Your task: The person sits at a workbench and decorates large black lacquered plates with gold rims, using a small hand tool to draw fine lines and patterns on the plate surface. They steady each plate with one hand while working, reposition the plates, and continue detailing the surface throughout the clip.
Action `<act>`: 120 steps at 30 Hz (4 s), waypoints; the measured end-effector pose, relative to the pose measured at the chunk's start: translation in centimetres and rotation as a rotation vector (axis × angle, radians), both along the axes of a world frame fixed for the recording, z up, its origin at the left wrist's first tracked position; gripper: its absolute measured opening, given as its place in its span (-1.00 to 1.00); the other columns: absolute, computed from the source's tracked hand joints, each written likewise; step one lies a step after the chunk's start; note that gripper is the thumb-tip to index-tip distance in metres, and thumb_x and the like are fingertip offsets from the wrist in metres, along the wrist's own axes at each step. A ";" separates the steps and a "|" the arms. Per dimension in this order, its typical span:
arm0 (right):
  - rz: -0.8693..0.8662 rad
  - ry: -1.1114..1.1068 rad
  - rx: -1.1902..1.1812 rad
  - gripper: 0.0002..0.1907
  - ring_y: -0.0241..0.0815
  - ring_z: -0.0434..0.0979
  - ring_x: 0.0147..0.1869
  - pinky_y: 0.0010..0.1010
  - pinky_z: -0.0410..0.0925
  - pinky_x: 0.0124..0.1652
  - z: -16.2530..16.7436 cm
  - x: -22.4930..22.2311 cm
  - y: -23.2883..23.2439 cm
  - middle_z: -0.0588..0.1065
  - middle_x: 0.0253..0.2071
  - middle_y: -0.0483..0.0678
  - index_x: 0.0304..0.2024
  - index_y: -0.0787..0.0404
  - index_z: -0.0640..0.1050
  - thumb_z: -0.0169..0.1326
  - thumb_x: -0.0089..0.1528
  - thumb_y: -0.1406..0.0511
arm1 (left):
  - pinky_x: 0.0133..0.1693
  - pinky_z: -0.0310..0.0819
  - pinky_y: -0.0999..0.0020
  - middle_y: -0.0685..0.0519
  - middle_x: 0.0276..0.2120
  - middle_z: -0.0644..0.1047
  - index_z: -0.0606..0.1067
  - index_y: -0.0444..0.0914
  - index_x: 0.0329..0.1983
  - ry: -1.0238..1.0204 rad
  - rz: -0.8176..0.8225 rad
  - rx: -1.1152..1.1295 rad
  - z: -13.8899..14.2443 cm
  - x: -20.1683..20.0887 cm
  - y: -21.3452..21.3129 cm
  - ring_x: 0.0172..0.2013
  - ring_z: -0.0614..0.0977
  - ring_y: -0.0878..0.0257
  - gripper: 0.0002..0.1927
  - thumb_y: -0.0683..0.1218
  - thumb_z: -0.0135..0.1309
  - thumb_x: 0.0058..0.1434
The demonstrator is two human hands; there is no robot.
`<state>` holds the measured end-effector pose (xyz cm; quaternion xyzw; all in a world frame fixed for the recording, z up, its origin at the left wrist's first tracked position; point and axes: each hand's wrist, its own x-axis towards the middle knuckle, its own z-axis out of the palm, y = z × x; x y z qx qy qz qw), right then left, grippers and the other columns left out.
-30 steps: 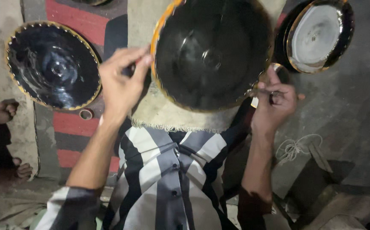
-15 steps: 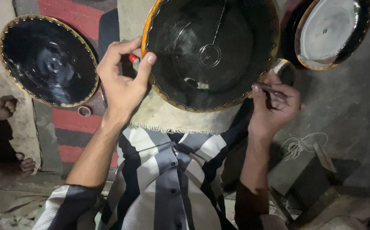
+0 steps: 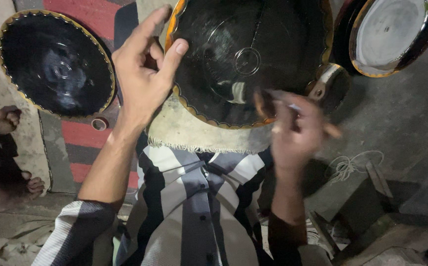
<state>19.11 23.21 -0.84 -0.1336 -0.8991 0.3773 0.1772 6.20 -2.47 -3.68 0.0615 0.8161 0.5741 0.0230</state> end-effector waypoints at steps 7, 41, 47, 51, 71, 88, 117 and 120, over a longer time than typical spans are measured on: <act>0.072 0.072 -0.028 -0.82 -0.09 0.69 0.02 -0.39 0.51 0.03 -0.1 -3.2 -4.2 0.63 -0.10 0.05 -0.09 0.33 0.58 0.27 0.30 0.56 | -0.25 0.28 0.49 0.15 -0.57 0.40 0.50 -0.28 0.37 0.155 -0.059 -0.084 -0.8 -0.4 -0.3 -0.45 0.34 0.38 -0.54 -0.21 0.36 0.47; 0.151 0.044 0.161 -0.87 -0.07 0.71 -0.02 -0.33 0.56 0.01 0.1 -4.7 -4.8 0.64 -0.15 0.05 -0.17 0.35 0.58 0.22 0.29 0.58 | -0.46 0.07 0.58 0.19 -0.61 0.30 0.53 -0.37 0.15 0.129 0.032 0.059 -2.1 -1.2 1.1 -0.57 0.23 0.52 -0.84 -0.25 0.21 0.58; 0.153 0.031 0.146 -0.88 -0.09 0.72 -0.01 -0.34 0.57 0.00 0.4 -4.5 -5.0 0.64 -0.16 0.04 -0.18 0.34 0.57 0.23 0.30 0.57 | -0.48 0.04 0.56 0.21 -0.65 0.27 0.55 -0.36 0.16 0.112 0.049 0.060 -2.2 -1.2 1.0 -0.59 0.21 0.54 -0.84 -0.26 0.20 0.57; 0.154 0.041 0.153 -0.87 -0.09 0.72 0.00 -0.33 0.57 0.01 0.5 -4.5 -5.1 0.64 -0.14 0.04 -0.18 0.34 0.57 0.24 0.30 0.57 | -0.48 0.04 0.56 0.21 -0.65 0.29 0.54 -0.36 0.16 0.124 0.044 0.091 -2.2 -1.1 1.0 -0.59 0.21 0.54 -0.83 -0.26 0.20 0.56; 0.222 -0.027 0.176 -0.85 -0.14 0.71 0.01 -0.37 0.57 0.01 0.8 -3.0 -4.8 0.63 -0.12 0.00 -0.13 0.29 0.58 0.25 0.31 0.54 | -0.50 0.02 0.54 0.22 -0.63 0.26 0.55 -0.33 0.15 0.115 0.087 0.062 -1.8 -0.7 1.1 -0.61 0.19 0.54 -0.83 -0.25 0.21 0.55; 0.225 -0.073 0.162 -0.87 -0.14 0.70 -0.06 -0.35 0.51 -0.04 2.0 -2.2 -5.1 0.65 -0.16 -0.03 -0.20 0.29 0.58 0.26 0.27 0.53 | -0.49 0.06 0.51 0.19 -0.65 0.30 0.56 -0.32 0.12 0.125 0.122 0.053 -1.8 -0.4 1.5 -0.59 0.21 0.52 -0.86 -0.25 0.21 0.55; 0.196 -0.103 0.164 -0.86 -0.14 0.69 -0.09 -0.37 0.51 -0.07 2.1 -0.5 -6.3 0.64 -0.21 -0.03 -0.25 0.28 0.58 0.25 0.23 0.56 | -0.49 0.08 0.50 0.15 -0.60 0.31 0.55 -0.34 0.04 0.164 0.132 0.051 -1.4 -0.4 1.2 -0.60 0.24 0.49 -0.91 -0.26 0.19 0.54; 0.222 -0.125 0.150 -0.86 -0.15 0.70 -0.07 -0.38 0.51 -0.06 2.4 -0.3 -6.2 0.64 -0.19 -0.02 -0.23 0.29 0.58 0.25 0.24 0.56 | -0.49 0.08 0.50 0.15 -0.61 0.30 0.56 -0.34 0.04 0.163 0.139 0.043 -1.4 -0.5 1.2 -0.60 0.24 0.49 -0.91 -0.26 0.20 0.53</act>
